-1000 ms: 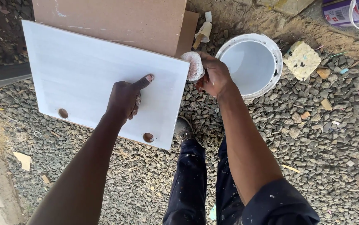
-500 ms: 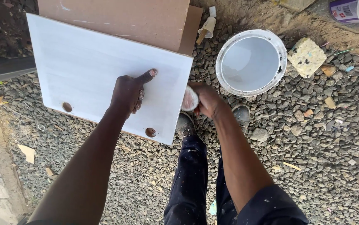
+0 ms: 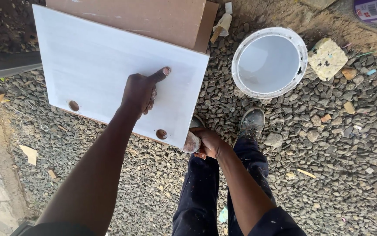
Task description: The person paints a white rectangular board with two holes using a paintbrush dipped in a bucket of white paint. They apply paint to the surface and edges, then use a sanding block to smooth the painted board. The person repeats the painting and sanding process on the board.
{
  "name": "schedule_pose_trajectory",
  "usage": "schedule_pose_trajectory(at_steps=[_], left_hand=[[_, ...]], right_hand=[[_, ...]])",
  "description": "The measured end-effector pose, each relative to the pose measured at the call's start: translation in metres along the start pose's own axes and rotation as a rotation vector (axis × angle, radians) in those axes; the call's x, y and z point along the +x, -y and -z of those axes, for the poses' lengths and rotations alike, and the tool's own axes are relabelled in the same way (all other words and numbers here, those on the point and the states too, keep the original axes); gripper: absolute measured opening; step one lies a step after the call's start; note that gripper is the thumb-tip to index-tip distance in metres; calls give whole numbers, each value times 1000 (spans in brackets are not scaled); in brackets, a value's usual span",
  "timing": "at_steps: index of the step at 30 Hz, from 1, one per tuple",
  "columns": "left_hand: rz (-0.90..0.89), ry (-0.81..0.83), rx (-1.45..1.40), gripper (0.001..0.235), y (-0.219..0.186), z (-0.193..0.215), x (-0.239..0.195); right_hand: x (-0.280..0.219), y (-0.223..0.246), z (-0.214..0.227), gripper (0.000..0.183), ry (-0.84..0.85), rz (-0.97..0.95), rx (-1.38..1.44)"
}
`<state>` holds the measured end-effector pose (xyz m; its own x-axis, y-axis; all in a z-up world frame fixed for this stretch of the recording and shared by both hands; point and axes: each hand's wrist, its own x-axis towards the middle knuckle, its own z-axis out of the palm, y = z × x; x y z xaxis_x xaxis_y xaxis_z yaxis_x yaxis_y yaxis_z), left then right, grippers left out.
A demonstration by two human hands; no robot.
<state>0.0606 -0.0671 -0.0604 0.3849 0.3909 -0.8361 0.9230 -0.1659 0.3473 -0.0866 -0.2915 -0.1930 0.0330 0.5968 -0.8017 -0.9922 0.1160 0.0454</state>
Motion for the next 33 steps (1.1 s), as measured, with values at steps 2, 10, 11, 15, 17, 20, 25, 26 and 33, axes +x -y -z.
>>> schedule_pose_trajectory(at_steps=[2, 10, 11, 15, 17, 20, 25, 26, 33], left_hand=[[20, 8, -25, 69, 0, 0, 0], [19, 24, -39, 70, 1, 1, 1], [25, 24, -37, 70, 0, 2, 0], [48, 44, -47, 70, -7, 6, -2], [52, 52, -53, 70, -8, 7, -3], [62, 70, -58, 71, -8, 9, -4], [91, 64, -66, 69, -10, 9, -3], [92, 61, -73, 69, -10, 9, -3], [123, 66, 35, 77, -27, 12, -9]], right_hand=[[31, 3, 16, 20, -13, -122, -51], [51, 131, 4, 35, 29, 16, -150], [52, 147, 1, 34, 26, 35, -169], [42, 202, -4, 33, 19, 95, -237], [38, 225, -11, 31, 10, 148, -296], [31, 254, -20, 31, 3, 195, -357], [38, 287, -13, 32, 53, 270, -529], [46, 294, -2, 34, 107, 301, -638], [-29, 338, -25, 33, 51, 523, -526]])
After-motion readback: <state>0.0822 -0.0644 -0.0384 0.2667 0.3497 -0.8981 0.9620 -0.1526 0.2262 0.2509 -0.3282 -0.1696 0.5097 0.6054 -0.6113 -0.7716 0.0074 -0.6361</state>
